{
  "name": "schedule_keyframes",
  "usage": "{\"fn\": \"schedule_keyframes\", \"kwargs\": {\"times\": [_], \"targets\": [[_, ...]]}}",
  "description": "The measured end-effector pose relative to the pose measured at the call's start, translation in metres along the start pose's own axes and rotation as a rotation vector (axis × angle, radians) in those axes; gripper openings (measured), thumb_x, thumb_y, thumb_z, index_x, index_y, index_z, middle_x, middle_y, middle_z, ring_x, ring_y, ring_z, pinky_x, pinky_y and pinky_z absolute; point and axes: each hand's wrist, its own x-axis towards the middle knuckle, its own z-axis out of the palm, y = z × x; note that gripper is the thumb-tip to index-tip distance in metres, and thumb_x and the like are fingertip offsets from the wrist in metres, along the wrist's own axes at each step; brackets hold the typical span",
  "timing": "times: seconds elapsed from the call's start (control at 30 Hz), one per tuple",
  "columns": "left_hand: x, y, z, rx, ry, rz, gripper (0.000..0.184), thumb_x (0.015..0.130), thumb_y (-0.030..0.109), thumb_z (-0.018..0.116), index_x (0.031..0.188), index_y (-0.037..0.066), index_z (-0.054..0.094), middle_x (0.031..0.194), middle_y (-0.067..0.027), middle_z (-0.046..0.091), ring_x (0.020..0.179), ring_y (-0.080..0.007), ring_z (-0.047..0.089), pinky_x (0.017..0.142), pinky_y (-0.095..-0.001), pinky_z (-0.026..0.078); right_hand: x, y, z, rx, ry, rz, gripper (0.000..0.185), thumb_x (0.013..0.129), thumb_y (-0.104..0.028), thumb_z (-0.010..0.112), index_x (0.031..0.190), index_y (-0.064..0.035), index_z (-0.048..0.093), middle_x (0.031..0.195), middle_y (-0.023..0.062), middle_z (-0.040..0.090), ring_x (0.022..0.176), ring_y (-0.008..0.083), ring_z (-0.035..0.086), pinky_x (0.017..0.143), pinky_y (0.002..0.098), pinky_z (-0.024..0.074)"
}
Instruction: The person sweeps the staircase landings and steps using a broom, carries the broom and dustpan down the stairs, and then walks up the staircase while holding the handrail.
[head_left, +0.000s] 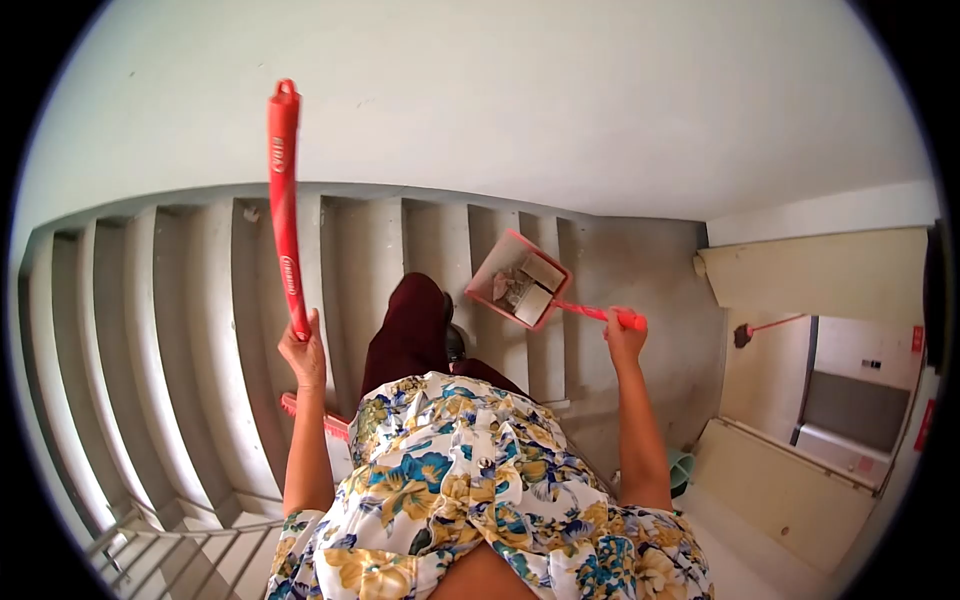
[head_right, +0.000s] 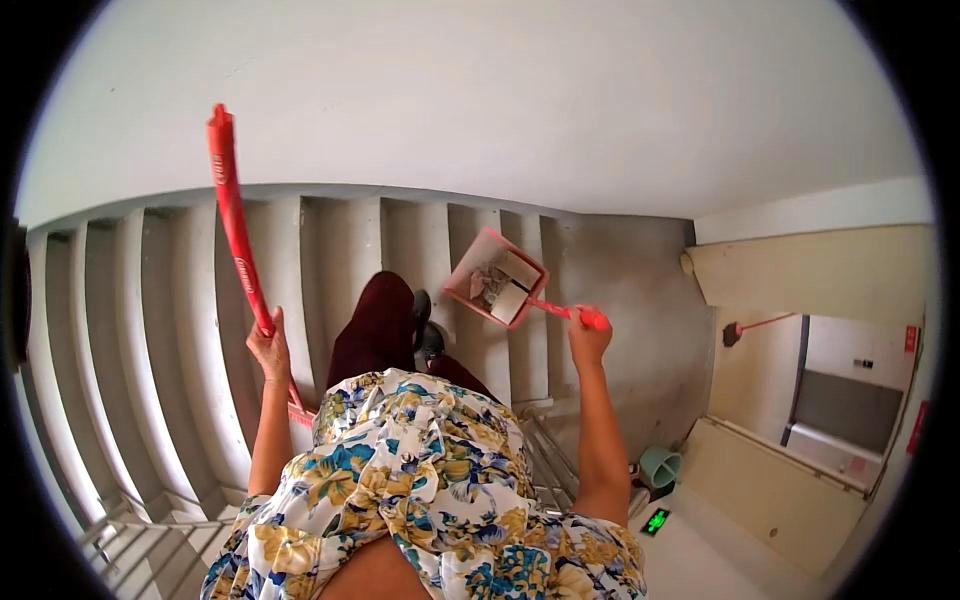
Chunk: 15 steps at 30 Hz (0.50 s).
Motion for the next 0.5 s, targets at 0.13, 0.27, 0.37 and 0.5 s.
{"fn": "schedule_keyframes", "kwargs": {"times": [0.13,0.27,0.37,0.5], "targets": [[-0.023,-0.009,-0.002,0.208,-0.071,-0.070,0.035,0.081,0.030,0.067,0.075,-0.003,0.058,0.054,-0.0030,0.036,0.055,-0.0088,0.033,0.048,-0.0274,0.034,-0.017,0.017,-0.014,0.145,0.089,0.147,0.012,0.079,-0.011,0.061,0.084,-0.0007,0.063,0.058,0.0041,0.056,0.045,0.0116,0.052,0.041,0.0249,0.0413],[-0.038,-0.035,-0.004,0.068,-0.107,-0.135,0.033,0.080,0.029,0.068,0.076,-0.003,0.060,0.054,-0.0066,0.038,0.052,-0.0109,0.034,0.049,-0.0297,0.037,-0.025,0.046,-0.015,0.189,0.118,0.154,0.009,0.079,-0.009,0.059,0.082,0.0000,0.060,0.059,0.0056,0.056,0.044,0.0120,0.051,0.040,0.0247,0.0402],[-0.050,-0.081,0.005,0.227,-0.208,-0.222,0.038,0.078,0.031,0.069,0.068,-0.004,0.056,0.053,-0.0130,0.040,0.049,-0.0167,0.034,0.050,-0.0343,0.038,-0.021,0.073,-0.018,0.387,0.152,0.171,0.008,0.080,-0.007,0.058,0.082,0.0000,0.056,0.062,0.0075,0.057,0.044,0.0124,0.050,0.038,0.0252,0.0393],[-0.048,-0.102,0.005,0.286,-0.270,-0.203,0.043,0.076,0.034,0.069,0.063,-0.003,0.053,0.053,-0.0215,0.046,0.046,-0.0317,0.044,0.052,-0.0399,0.040,-0.031,0.065,-0.034,0.450,0.333,0.362,0.010,0.081,-0.008,0.057,0.085,0.0000,0.052,0.067,0.0097,0.059,0.045,0.0131,0.051,0.038,0.0248,0.0399]]}}
